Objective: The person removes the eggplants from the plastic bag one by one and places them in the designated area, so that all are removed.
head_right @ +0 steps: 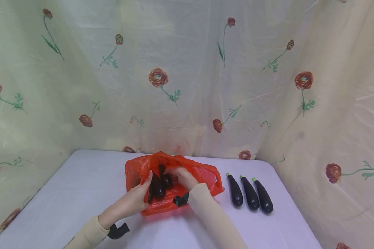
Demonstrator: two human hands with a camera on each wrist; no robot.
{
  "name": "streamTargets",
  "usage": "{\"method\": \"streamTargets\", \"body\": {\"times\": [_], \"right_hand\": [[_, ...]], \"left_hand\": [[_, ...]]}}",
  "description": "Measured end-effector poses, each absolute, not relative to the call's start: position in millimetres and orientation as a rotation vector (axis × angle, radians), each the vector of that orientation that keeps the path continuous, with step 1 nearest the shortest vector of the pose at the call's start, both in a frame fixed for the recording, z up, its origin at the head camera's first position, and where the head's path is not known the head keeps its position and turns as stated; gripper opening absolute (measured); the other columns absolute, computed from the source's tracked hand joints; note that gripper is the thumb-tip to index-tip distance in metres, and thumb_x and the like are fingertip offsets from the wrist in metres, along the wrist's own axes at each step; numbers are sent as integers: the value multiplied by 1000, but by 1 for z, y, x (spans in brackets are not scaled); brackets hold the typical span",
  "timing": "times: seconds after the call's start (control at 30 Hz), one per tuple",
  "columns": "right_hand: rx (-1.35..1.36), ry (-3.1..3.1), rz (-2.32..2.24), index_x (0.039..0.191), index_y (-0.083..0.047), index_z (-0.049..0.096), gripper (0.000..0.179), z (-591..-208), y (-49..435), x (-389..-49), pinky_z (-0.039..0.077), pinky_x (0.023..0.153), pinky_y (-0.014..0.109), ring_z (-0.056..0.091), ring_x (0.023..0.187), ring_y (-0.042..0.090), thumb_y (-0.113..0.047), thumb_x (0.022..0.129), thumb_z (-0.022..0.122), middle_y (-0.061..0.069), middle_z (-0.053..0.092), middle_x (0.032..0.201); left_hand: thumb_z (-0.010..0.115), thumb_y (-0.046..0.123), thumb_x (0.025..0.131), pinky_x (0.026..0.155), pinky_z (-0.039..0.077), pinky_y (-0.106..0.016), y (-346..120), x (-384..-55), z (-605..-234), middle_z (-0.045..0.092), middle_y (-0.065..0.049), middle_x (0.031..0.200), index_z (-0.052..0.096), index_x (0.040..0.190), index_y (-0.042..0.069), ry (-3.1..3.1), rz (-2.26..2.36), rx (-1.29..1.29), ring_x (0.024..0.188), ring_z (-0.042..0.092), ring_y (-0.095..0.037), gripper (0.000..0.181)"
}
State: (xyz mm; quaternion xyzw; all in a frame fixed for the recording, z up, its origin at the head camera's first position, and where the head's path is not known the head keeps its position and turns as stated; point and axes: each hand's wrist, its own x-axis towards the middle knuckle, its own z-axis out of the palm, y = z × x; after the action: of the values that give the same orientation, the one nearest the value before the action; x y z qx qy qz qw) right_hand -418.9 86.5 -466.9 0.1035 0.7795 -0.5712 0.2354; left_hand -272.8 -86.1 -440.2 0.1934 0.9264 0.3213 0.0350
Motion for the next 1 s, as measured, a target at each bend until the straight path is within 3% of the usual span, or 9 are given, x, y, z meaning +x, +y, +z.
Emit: {"method": "streamTargets", "body": {"times": [0.13, 0.23, 0.37, 0.6, 0.7, 0.93, 1.0], "right_hand": [[161, 2116, -1625, 75, -13, 64, 14, -466, 94, -411, 54, 75, 29, 57, 65, 14, -18, 87, 64, -3, 58, 65], [-110, 2100, -1711, 99, -1, 68, 22, -467, 107, -399, 54, 86, 36, 63, 83, 20, -19, 95, 56, 8, 68, 89], [-395, 2032, -1789, 126, 9, 55, 39, -465, 119, -387, 50, 97, 45, 61, 105, 30, -19, 101, 45, 22, 61, 120], [-115, 1977, -1837, 117, -1, 62, 33, -462, 117, -386, 54, 91, 42, 63, 93, 22, -24, 96, 54, 8, 66, 105], [-103, 1984, -1847, 116, -1, 64, 33, -465, 121, -384, 54, 91, 43, 63, 95, 23, -25, 95, 55, 9, 65, 107], [338, 1921, -1817, 92, -5, 70, 18, -458, 110, -389, 59, 77, 34, 58, 78, 20, -20, 85, 69, 5, 65, 81], [350, 1916, -1813, 92, -5, 71, 18, -455, 110, -386, 58, 77, 33, 57, 79, 20, -21, 84, 69, 5, 65, 83]], "left_hand": [[71, -9, 76, 47, 41, -21, -85, -273, -440, 49, -24, 134, 4, 155, 3, 2838, 997, 575, 49, 41, -12, 104], [72, -8, 76, 49, 43, -21, -86, -273, -439, 47, -24, 138, 4, 155, 3, 2834, 1001, 562, 51, 42, -12, 104], [72, -9, 76, 50, 44, -22, -87, -274, -436, 47, -24, 137, 5, 155, 4, 2826, 1011, 554, 52, 44, -13, 104], [72, -8, 77, 52, 48, -22, -87, -274, -434, 48, -25, 136, 6, 155, 4, 2822, 1018, 518, 52, 46, -14, 103], [72, -8, 77, 53, 49, -22, -86, -273, -434, 48, -26, 136, 6, 155, 4, 2822, 1018, 510, 53, 46, -14, 103], [73, -8, 76, 53, 48, -22, -86, -273, -434, 53, -24, 126, 6, 155, 3, 2828, 1010, 517, 54, 46, -14, 104], [73, -7, 76, 53, 49, -22, -86, -274, -434, 53, -24, 127, 5, 155, 3, 2832, 1007, 520, 55, 46, -14, 104]]}}
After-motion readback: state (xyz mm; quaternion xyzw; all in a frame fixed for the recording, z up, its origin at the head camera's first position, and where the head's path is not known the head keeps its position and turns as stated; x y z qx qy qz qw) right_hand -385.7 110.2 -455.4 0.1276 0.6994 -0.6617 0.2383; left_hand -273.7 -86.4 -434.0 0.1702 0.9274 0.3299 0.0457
